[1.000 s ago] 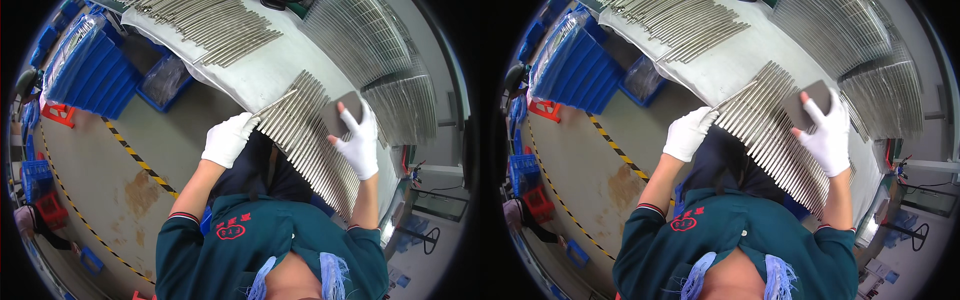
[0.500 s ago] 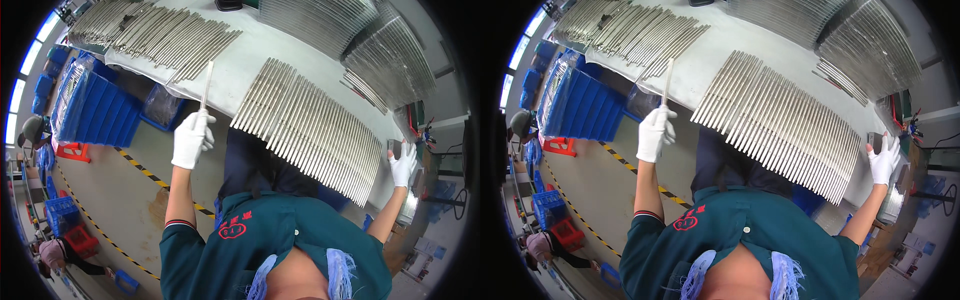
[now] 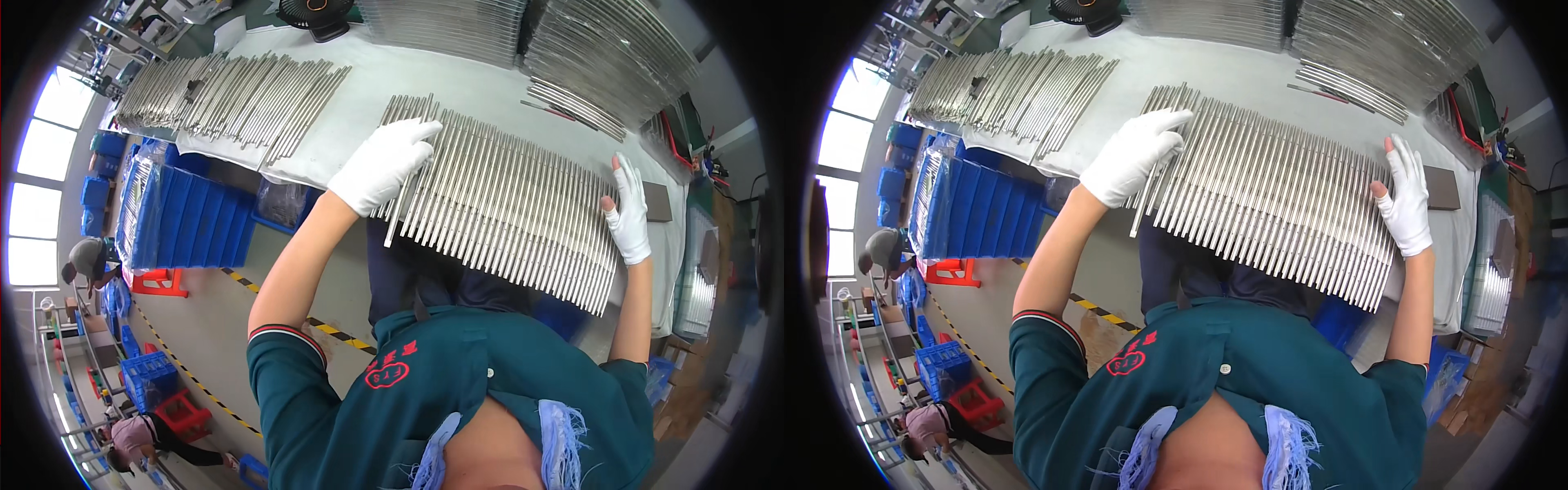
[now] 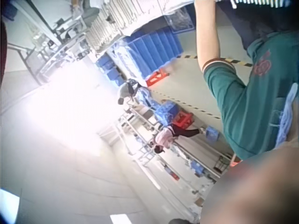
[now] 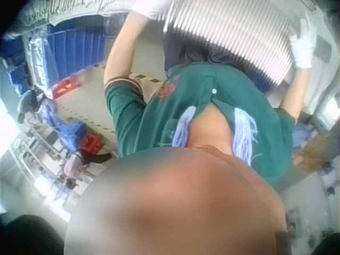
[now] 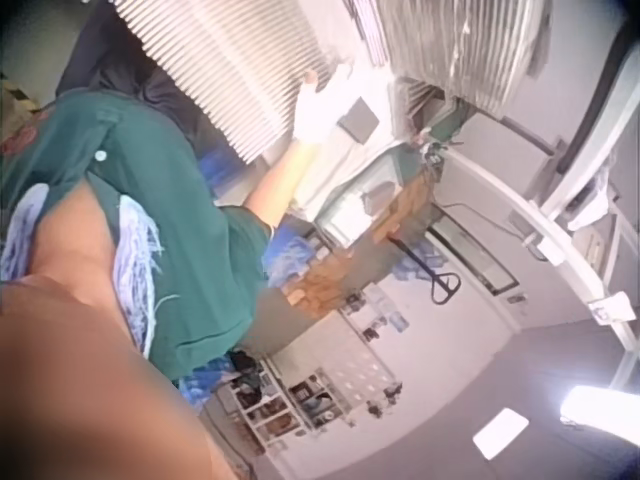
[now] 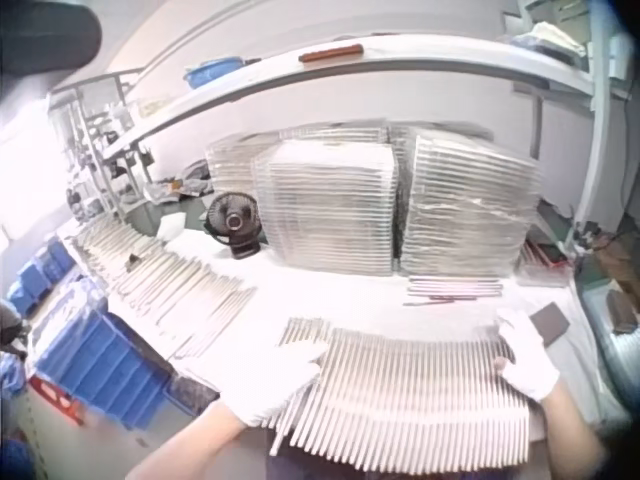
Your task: Inspecting and aligning small metal rods on a workbench.
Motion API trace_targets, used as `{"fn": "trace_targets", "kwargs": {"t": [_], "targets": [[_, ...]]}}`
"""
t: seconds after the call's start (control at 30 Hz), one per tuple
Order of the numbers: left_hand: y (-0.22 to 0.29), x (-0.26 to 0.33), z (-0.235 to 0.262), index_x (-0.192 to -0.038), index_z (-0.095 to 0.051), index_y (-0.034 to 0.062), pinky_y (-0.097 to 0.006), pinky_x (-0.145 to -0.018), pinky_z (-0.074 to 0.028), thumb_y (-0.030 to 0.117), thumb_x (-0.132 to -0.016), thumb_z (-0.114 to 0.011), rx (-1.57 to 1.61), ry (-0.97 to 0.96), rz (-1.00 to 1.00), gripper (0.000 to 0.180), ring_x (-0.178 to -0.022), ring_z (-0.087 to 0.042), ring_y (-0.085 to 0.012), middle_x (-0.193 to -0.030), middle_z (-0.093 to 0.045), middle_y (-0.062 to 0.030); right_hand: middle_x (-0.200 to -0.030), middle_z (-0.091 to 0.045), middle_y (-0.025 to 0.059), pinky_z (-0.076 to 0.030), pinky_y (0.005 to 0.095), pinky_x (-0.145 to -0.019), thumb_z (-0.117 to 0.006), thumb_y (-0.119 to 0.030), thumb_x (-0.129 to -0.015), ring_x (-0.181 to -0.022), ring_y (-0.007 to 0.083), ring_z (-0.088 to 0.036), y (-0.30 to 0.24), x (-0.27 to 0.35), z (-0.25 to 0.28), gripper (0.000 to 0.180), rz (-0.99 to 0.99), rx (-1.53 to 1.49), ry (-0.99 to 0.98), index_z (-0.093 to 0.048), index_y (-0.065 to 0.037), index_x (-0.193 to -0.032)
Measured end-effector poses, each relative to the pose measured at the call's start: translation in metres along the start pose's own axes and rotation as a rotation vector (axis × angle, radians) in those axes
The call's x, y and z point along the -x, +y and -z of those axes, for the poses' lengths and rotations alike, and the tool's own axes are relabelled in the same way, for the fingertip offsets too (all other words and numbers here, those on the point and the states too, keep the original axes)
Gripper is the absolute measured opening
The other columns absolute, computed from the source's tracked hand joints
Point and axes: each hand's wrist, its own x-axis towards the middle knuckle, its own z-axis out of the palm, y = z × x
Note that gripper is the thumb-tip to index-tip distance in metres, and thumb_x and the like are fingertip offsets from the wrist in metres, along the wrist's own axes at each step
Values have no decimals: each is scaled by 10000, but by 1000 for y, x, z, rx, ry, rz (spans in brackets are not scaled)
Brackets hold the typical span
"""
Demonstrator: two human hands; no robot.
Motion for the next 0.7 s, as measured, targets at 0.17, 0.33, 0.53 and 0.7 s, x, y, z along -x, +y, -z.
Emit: {"fn": "trace_targets", "kwargs": {"t": [0.17,0.33,0.53,0.7], "targets": [[-21,-13,-16,-943,-592,18,-386,-1015,-412,71,-825,-514,-163,-112,-151,151,-1177,-511,-313,-1254,-556,-133,-1395,-467,163,-264,450,-1127,-478,-558,-907,-1312,351,-408,6,16,-4,708,-117,-75,68,-413,-60,-1406],[-29,-11,-24,-1006,-588,39,-401,-1028,-400,58,-838,-500,-158,-134,-184,190,-1166,-524,-310,-1284,-546,-115,-1391,-476,160,-273,434,-1122,-502,-536,-907,-1307,354,-416,4,6,4,696,-106,-88,92,-413,-59,-1407],[-26,2,-16,-1101,-586,60,-365,-960,-481,-33,-792,-591,-140,44,-138,323,-1093,-598,-286,-1195,-609,-131,-1407,-458,170,-277,431,-1120,-499,-603,-877,-1335,358,-389,-47,-37,6,753,-21,-372,-92,-432,-59,-1393],[53,43,1,-1074,-574,15,-235,-667,-522,102,-944,-576,840,624,679,157,-735,-641,-134,-870,-650,-95,-1448,-387,191,-220,460,-1150,-391,-603,-912,-1361,358,-338,-113,-80,-29,745,419,-234,-333,-369,-62,-1423]]}}
